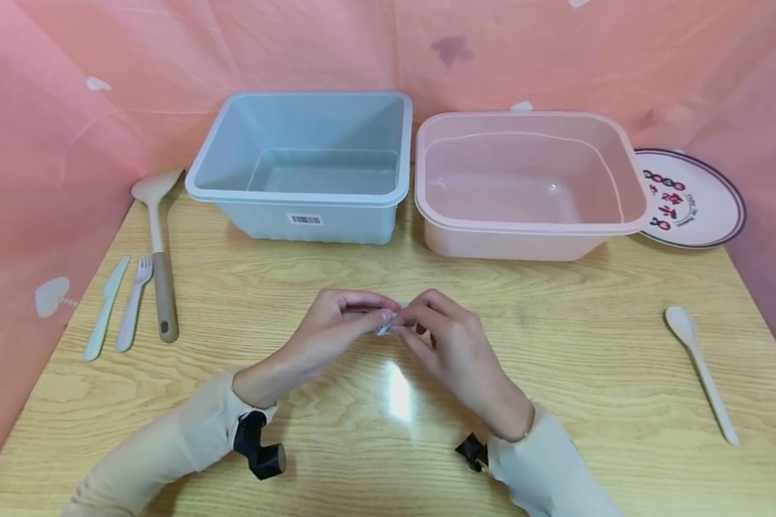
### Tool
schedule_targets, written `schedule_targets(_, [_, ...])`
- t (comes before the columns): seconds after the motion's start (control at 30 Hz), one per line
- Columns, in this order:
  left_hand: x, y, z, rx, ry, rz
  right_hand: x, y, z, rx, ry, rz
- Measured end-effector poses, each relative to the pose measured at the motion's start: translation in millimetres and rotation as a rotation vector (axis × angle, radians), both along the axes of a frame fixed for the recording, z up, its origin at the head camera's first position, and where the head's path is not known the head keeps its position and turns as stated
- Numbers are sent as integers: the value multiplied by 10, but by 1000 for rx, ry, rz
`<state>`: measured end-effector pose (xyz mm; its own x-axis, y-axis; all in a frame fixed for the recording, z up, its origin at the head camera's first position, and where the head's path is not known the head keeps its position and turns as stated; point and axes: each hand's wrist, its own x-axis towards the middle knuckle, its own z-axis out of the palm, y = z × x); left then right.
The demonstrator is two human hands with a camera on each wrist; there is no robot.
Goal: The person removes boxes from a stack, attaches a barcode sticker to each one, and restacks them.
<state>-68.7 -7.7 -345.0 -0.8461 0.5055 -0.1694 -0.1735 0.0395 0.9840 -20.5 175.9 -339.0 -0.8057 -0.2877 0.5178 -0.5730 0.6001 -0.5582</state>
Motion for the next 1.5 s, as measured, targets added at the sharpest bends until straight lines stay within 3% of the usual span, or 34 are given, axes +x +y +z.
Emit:
schedule_targets(0.33, [-38, -35, -22, -12, 20, 28, 58, 30, -25, 35, -5, 37])
schedule_targets(0.63, [-97, -61, -47, 18, -42, 96, 41, 30, -17, 45, 2, 60])
schedule_targets(0.87, [-109, -84, -57, 15, -77, 99, 49, 48, -32, 20, -30, 84])
schedule_targets(1.23, [-150, -162, -150, 13, -112, 134, 55, 99, -81, -11, -59, 150])
schedule_targets(1.5, [-206, -261, -213, 4, -109, 171, 55, 114, -53, -3, -32, 147])
